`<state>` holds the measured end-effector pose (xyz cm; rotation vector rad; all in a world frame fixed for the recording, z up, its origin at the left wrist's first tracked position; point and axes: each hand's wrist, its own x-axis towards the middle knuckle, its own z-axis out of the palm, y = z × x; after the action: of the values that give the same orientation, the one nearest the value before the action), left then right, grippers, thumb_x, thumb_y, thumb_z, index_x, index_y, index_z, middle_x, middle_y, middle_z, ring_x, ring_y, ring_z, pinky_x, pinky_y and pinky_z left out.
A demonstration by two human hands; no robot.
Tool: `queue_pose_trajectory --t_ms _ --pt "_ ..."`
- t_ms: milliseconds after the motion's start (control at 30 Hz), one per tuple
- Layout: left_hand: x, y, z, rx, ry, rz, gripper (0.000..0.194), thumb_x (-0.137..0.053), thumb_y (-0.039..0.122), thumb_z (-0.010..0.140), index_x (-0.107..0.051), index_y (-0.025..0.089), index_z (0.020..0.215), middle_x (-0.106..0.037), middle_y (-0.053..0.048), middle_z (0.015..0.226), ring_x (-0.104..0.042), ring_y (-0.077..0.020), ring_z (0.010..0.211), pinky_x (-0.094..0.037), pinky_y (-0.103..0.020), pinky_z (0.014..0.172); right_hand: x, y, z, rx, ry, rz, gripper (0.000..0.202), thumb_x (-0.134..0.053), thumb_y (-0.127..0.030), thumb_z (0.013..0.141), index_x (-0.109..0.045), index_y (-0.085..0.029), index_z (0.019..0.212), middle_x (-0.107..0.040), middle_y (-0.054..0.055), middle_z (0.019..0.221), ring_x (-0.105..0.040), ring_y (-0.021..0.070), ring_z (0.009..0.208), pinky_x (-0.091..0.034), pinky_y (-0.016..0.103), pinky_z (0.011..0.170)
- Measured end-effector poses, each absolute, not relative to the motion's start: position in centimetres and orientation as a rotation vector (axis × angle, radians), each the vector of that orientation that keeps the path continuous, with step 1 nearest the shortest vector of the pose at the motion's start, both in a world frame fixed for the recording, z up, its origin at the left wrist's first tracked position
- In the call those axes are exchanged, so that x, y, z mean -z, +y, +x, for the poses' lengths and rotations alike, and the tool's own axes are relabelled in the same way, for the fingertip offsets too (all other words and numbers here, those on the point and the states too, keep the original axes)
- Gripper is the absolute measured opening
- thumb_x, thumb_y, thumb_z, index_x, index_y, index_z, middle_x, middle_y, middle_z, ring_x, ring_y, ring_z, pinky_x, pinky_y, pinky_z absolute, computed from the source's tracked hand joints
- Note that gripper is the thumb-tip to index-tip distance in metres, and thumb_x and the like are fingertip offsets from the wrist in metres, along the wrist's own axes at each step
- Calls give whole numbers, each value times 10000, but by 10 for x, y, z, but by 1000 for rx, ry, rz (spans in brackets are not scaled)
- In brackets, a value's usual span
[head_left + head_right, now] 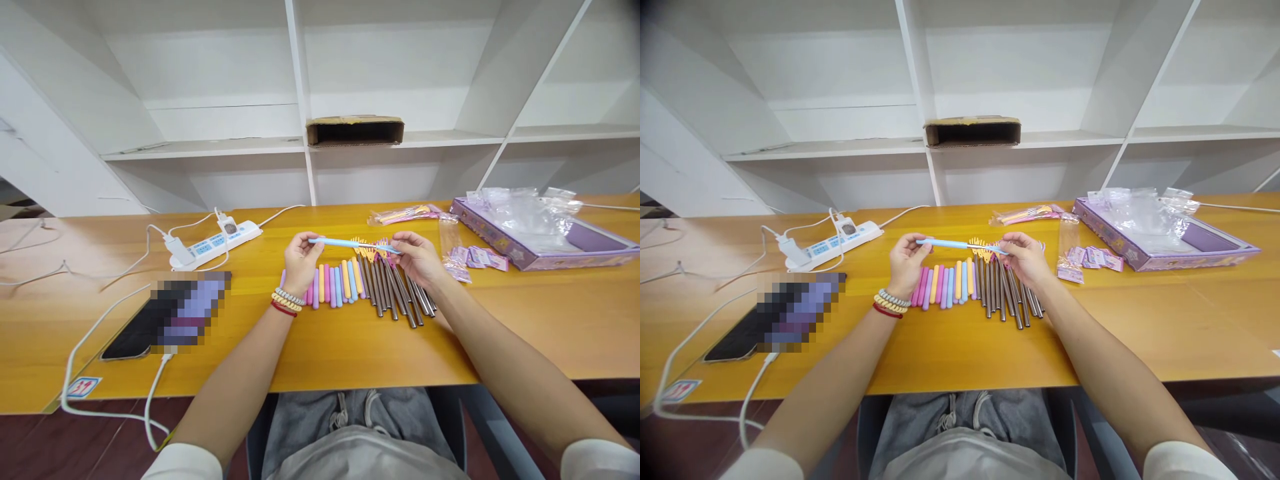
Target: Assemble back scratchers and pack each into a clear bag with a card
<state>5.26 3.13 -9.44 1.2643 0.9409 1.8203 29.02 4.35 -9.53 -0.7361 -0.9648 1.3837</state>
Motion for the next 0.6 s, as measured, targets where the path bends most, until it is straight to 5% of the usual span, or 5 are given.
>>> queue_pose_trajectory --t_ms 167,267,600 --pt "95 28 55 -1647 1020 1357 163 -741 148 606 -585 137 652 -662 -75 857 -616 -138 770 -482 -266 730 94 44 290 -1310 -842 -613 315 -740 -79 562 -586 -202 807 -610 -43 682 -587 73 585 -491 184 513" --pt "98 27 56 -1602 1061 1464 178 -742 167 615 -628 156 750 -652 -54 828 -599 -144 740 -479 -277 710 93 43 290 -1322 -868 -574 253 -746 -113 595 -592 -192 779 -614 -37 687 -584 64 583 -494 177 523" --pt "88 18 56 -1558 1182 1765 190 -788 213 557 -722 243 733 -665 -37 768 -573 -212 781 -438 -327 824 99 34 283 -1295 -1210 -787 339 -741 -446 655 -597 -160 767 -626 24 606 -550 117 408 -410 216 334"
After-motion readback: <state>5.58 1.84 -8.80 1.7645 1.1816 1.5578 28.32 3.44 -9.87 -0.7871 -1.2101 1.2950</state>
